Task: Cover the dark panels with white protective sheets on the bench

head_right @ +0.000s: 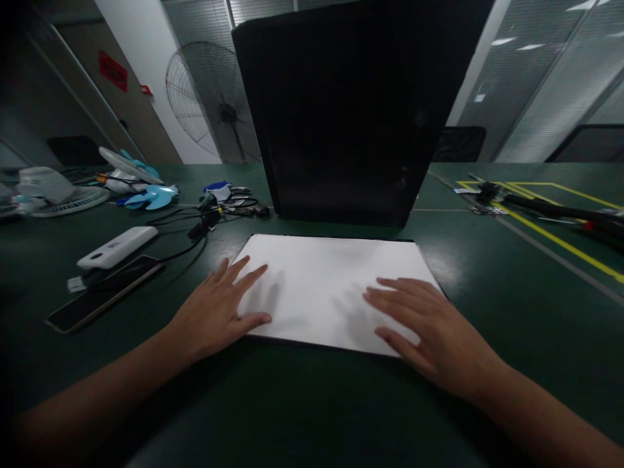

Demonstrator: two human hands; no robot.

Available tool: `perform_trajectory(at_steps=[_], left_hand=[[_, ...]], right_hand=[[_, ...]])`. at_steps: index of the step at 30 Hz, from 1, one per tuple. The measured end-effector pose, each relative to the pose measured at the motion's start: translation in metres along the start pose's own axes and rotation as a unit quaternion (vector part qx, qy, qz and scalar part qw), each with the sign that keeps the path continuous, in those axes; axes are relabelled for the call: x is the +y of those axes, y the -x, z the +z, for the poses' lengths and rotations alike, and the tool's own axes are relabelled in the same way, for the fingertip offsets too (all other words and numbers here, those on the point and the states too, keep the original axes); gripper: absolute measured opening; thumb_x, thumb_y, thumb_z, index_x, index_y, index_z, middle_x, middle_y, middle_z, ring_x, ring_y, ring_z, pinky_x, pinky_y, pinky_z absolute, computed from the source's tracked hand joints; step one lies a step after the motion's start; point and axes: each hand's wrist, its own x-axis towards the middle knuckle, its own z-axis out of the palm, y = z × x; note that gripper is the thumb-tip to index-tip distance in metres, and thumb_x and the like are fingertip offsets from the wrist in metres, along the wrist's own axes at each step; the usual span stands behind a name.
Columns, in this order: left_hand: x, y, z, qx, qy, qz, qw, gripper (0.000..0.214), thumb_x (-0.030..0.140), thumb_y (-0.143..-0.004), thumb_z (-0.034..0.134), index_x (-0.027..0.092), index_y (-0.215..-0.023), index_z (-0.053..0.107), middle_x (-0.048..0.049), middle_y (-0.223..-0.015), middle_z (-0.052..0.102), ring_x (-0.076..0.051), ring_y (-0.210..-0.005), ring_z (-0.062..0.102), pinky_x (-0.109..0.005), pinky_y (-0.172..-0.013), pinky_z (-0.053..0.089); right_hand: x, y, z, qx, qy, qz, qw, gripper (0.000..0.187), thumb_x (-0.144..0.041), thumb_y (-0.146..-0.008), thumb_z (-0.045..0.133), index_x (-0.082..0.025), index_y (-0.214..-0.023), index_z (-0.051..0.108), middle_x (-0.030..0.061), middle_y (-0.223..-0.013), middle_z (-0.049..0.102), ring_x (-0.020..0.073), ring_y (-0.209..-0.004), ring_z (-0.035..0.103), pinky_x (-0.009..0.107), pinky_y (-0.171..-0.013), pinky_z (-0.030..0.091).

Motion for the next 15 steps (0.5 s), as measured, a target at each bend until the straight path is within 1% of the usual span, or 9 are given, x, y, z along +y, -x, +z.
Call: perform_trajectory(at_steps=[1,3,4,6,8,9,12,14,15], left_hand=[[0.000,-0.001,-0.001,-0.006,-0.007,-0.023,1.000,0.100,0.090,-0.087,0.044,0.028,-0.164,0.039,-0.0168,-0.173,0.030,-0.054,-0.155,0.025,-0.072,-0.118,0.033],[0.000,-0.003,0.000,-0.021,-0.018,-0.054,0.998,0.094,0.086,-0.093,0.036,0.025,-0.165,0.038,-0.0183,-0.172,0.032,-0.051,-0.154,0.031,-0.068,-0.117,0.036],[0.000,-0.003,0.000,-0.026,-0.022,-0.061,0.998,0.093,0.084,-0.095,0.033,0.023,-0.165,0.037,-0.0187,-0.171,0.033,-0.050,-0.153,0.034,-0.066,-0.117,0.038],[-0.001,-0.004,0.002,-0.031,-0.024,-0.063,0.997,0.092,0.083,-0.096,0.031,0.022,-0.165,0.038,-0.0189,-0.169,0.037,-0.048,-0.152,0.039,-0.063,-0.116,0.040],[-0.001,-0.004,0.004,-0.028,-0.023,-0.058,0.998,0.092,0.083,-0.096,0.030,0.023,-0.165,0.039,-0.0183,-0.168,0.040,-0.047,-0.150,0.041,-0.063,-0.115,0.042],[-0.001,-0.004,0.005,-0.025,-0.023,-0.056,0.998,0.091,0.083,-0.096,0.029,0.023,-0.164,0.040,-0.0180,-0.168,0.040,-0.047,-0.150,0.041,-0.062,-0.115,0.042],[0.000,-0.003,0.006,-0.020,-0.028,-0.048,0.998,0.091,0.083,-0.096,0.031,0.022,-0.163,0.043,-0.0183,-0.168,0.039,-0.048,-0.151,0.040,-0.063,-0.115,0.041],[0.002,-0.002,0.006,-0.022,-0.032,-0.042,0.998,0.093,0.083,-0.095,0.032,0.020,-0.162,0.044,-0.0202,-0.168,0.038,-0.049,-0.152,0.036,-0.064,-0.116,0.040],[0.003,-0.001,0.006,-0.026,-0.032,-0.040,0.998,0.094,0.083,-0.095,0.033,0.019,-0.162,0.044,-0.0213,-0.168,0.038,-0.050,-0.153,0.035,-0.064,-0.117,0.039]], right_hand=[[0.011,0.003,0.000,0.014,0.027,0.081,0.996,0.050,-0.043,-0.105,0.049,-0.027,-0.151,0.058,0.0106,-0.146,0.064,0.0335,-0.133,0.062,0.059,-0.108,0.053],[0.033,0.010,0.000,0.003,0.083,0.247,0.965,0.064,-0.056,-0.105,0.043,-0.016,-0.153,0.057,0.0192,-0.146,0.063,0.0399,-0.130,0.062,0.064,-0.108,0.051],[0.044,0.014,0.000,-0.024,0.100,0.313,0.944,0.074,-0.062,-0.104,0.040,-0.010,-0.153,0.055,0.0238,-0.144,0.062,0.0427,-0.129,0.063,0.064,-0.108,0.051],[0.063,0.021,0.001,-0.092,0.103,0.392,0.910,0.089,-0.072,-0.101,0.035,-0.002,-0.153,0.052,0.0297,-0.140,0.063,0.0464,-0.124,0.064,0.064,-0.105,0.052],[0.075,0.026,0.004,-0.132,0.090,0.418,0.894,0.095,-0.077,-0.099,0.032,-0.001,-0.151,0.054,0.0307,-0.136,0.065,0.0472,-0.119,0.067,0.065,-0.102,0.054],[0.079,0.028,0.006,-0.139,0.084,0.416,0.895,0.095,-0.078,-0.099,0.031,-0.002,-0.150,0.056,0.0301,-0.135,0.065,0.0468,-0.118,0.067,0.065,-0.102,0.054],[0.081,0.031,0.014,-0.125,0.060,0.358,0.923,0.086,-0.074,-0.101,0.031,-0.007,-0.147,0.059,0.0265,-0.143,0.062,0.0439,-0.124,0.065,0.064,-0.107,0.052],[0.080,0.031,0.021,-0.107,0.046,0.314,0.942,0.079,-0.071,-0.102,0.035,-0.010,-0.145,0.061,0.0234,-0.149,0.058,0.0424,-0.130,0.062,0.066,-0.110,0.050],[0.080,0.032,0.024,-0.100,0.043,0.303,0.947,0.078,-0.070,-0.102,0.037,-0.010,-0.145,0.061,0.0224,-0.151,0.057,0.0420,-0.132,0.061,0.067,-0.110,0.049]])
